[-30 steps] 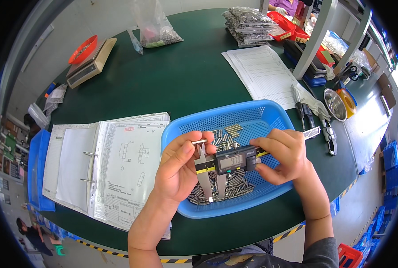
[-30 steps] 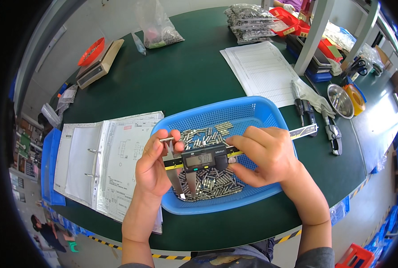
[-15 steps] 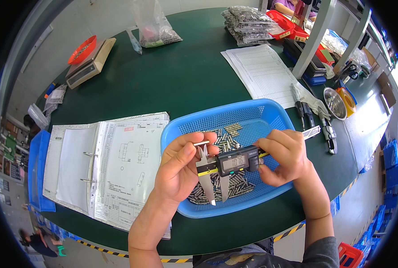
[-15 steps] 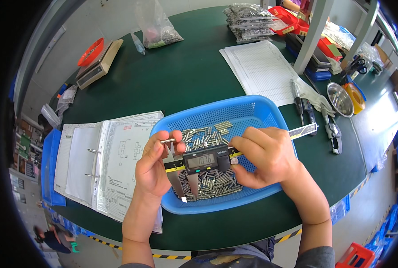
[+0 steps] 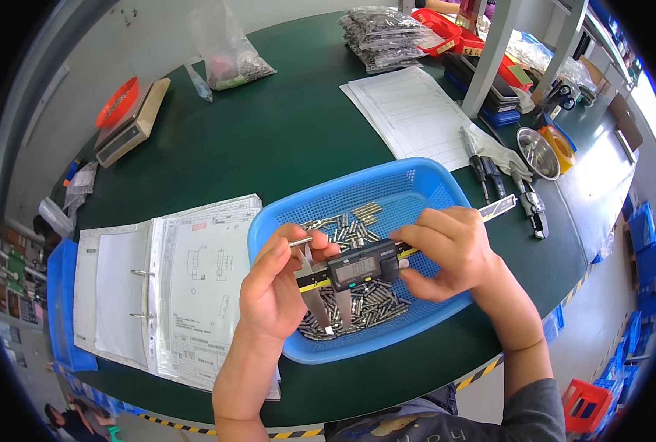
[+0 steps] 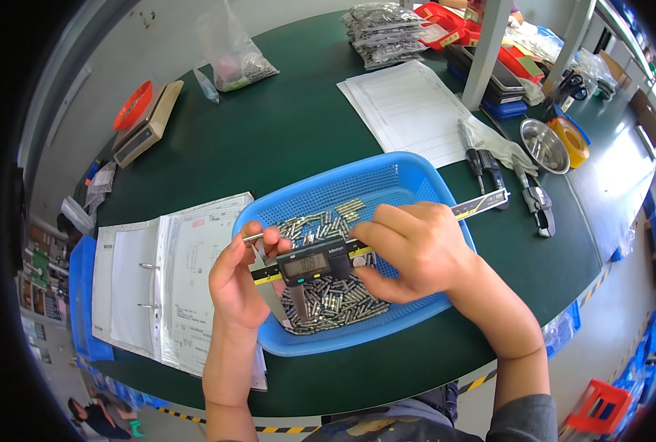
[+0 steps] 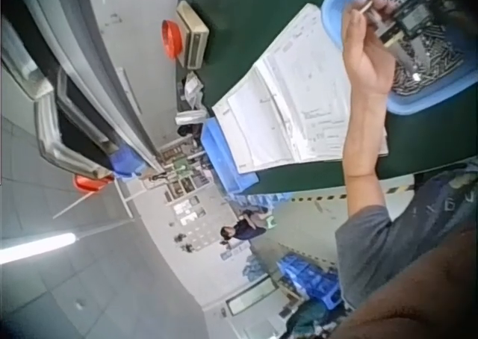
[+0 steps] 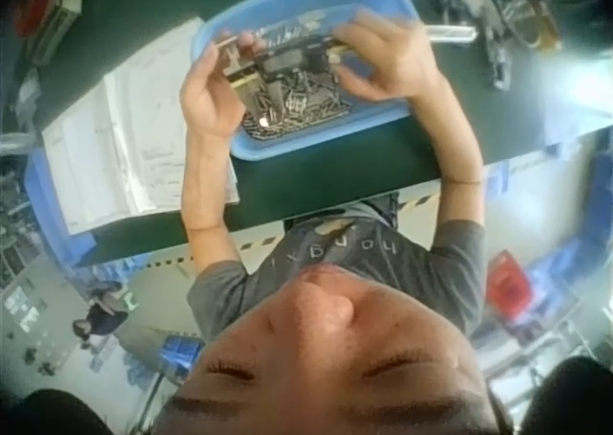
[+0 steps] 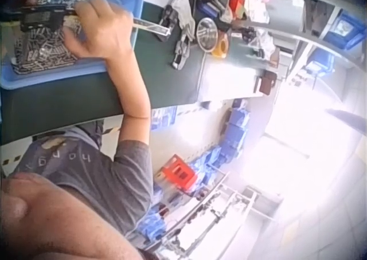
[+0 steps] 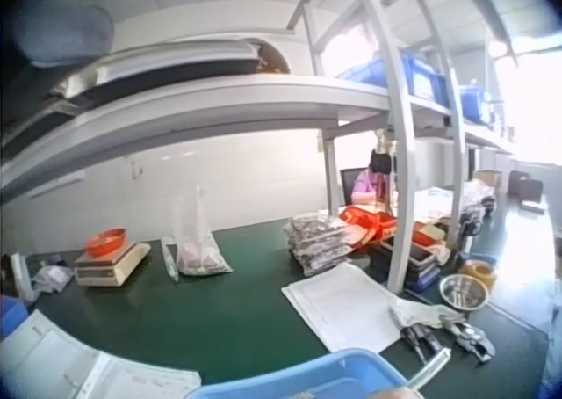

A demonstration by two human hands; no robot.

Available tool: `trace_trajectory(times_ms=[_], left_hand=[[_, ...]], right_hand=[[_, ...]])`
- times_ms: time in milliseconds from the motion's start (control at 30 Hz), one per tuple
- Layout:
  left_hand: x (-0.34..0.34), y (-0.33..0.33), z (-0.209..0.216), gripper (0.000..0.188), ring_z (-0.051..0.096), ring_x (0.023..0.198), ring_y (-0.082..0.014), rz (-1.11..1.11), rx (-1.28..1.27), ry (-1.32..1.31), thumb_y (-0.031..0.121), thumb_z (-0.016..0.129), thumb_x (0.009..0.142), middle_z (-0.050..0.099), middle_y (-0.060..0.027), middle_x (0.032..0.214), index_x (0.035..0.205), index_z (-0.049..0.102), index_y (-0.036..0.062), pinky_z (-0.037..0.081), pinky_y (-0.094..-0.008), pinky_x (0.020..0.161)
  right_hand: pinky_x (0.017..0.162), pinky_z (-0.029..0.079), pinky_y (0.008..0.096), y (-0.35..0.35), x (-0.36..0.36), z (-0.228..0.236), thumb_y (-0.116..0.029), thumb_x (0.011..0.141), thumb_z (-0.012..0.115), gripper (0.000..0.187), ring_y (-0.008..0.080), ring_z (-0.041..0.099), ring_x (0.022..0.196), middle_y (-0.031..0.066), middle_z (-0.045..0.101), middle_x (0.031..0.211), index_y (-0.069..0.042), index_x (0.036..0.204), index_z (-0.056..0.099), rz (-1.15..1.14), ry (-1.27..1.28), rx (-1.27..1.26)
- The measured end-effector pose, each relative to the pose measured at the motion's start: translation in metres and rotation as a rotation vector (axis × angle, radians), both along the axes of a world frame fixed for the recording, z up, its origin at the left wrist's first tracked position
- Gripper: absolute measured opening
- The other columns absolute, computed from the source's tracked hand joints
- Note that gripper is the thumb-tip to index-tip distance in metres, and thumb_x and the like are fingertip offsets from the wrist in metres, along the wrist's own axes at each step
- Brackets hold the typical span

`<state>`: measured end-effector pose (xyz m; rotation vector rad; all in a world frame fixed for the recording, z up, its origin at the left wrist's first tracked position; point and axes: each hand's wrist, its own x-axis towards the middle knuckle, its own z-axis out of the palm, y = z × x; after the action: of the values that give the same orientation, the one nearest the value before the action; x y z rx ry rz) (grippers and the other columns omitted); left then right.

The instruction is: Perform quality control inspection on small metal parts using a micrometer and a digital caliper.

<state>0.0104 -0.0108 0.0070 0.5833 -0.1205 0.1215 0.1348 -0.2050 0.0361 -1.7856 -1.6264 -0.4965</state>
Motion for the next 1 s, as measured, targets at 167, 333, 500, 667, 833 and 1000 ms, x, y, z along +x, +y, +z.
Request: trace_trajectory(times_ms=[167,333,500,667,833,1000], left_hand=[[-0.0019,0.0023,-0.0015,0.022,0.052,0.096,-0.024,0.044,-0.027,0.031,0.017,0.042,0.087,0.056,-0.0113,0.099,0.101,0.054,0.0056,0.041,-0.036,0.085],[-0.0012,0.0023,-0.0005,0.023,0.053,0.095,-0.0231,0.073,0.014,0.022,0.015,0.041,0.087,0.056,-0.0112,0.1,0.103,0.055,0.0044,0.041,-0.0353,0.085],[-0.0012,0.0021,0.0013,0.025,0.054,0.094,-0.0228,0.05,0.012,-0.004,0.012,0.04,0.086,0.056,-0.0115,0.101,0.104,0.055,0.0029,0.043,-0.0346,0.083],[-0.0008,0.0027,-0.0007,0.026,0.054,0.095,-0.0227,0.035,0.002,-0.028,0.011,0.039,0.086,0.056,-0.0119,0.101,0.105,0.055,0.0022,0.044,-0.0345,0.083],[-0.0004,0.0025,-0.0016,0.027,0.054,0.095,-0.0228,0.033,-0.003,-0.036,0.011,0.038,0.086,0.056,-0.0119,0.101,0.105,0.055,0.0017,0.044,-0.0345,0.082],[-0.0012,0.0016,-0.0001,0.027,0.054,0.094,-0.0229,0.042,-0.012,-0.037,0.011,0.038,0.087,0.055,-0.0119,0.1,0.105,0.055,0.0013,0.044,-0.0346,0.082]], right_hand=[[0.039,0.037,0.028,0.0002,0.0003,-0.0009,-0.028,0.059,0.069,0.033,0.0183,0.047,0.044,0.0028,0.045,0.06,-0.005,0.078,0.057,-0.015,-0.037,-0.036],[0.039,0.036,0.0278,-0.0001,0.0011,-0.0006,-0.032,0.058,0.071,0.036,0.0178,0.047,0.043,0.0024,0.044,0.059,-0.005,0.077,0.057,-0.013,-0.036,-0.023],[0.037,0.034,0.0275,0.001,0.0024,-0.0014,-0.031,0.059,0.071,0.035,0.0176,0.046,0.043,0.0024,0.044,0.058,-0.005,0.077,0.056,-0.012,-0.037,0.006],[0.037,0.033,0.0274,0.0011,0.0036,-0.0024,-0.031,0.059,0.071,0.036,0.0176,0.045,0.042,0.0025,0.043,0.057,-0.004,0.077,0.056,0.002,-0.031,0.013],[0.037,0.033,0.0274,0.0011,0.0035,-0.0025,-0.032,0.06,0.071,0.036,0.0177,0.045,0.042,0.0027,0.044,0.057,-0.004,0.077,0.056,0.005,-0.029,0.009],[0.038,0.034,0.0274,0.0011,0.0029,-0.002,-0.031,0.06,0.071,0.035,0.0177,0.047,0.043,0.0029,0.045,0.058,-0.004,0.078,0.057,0.002,-0.02,-0.003]])
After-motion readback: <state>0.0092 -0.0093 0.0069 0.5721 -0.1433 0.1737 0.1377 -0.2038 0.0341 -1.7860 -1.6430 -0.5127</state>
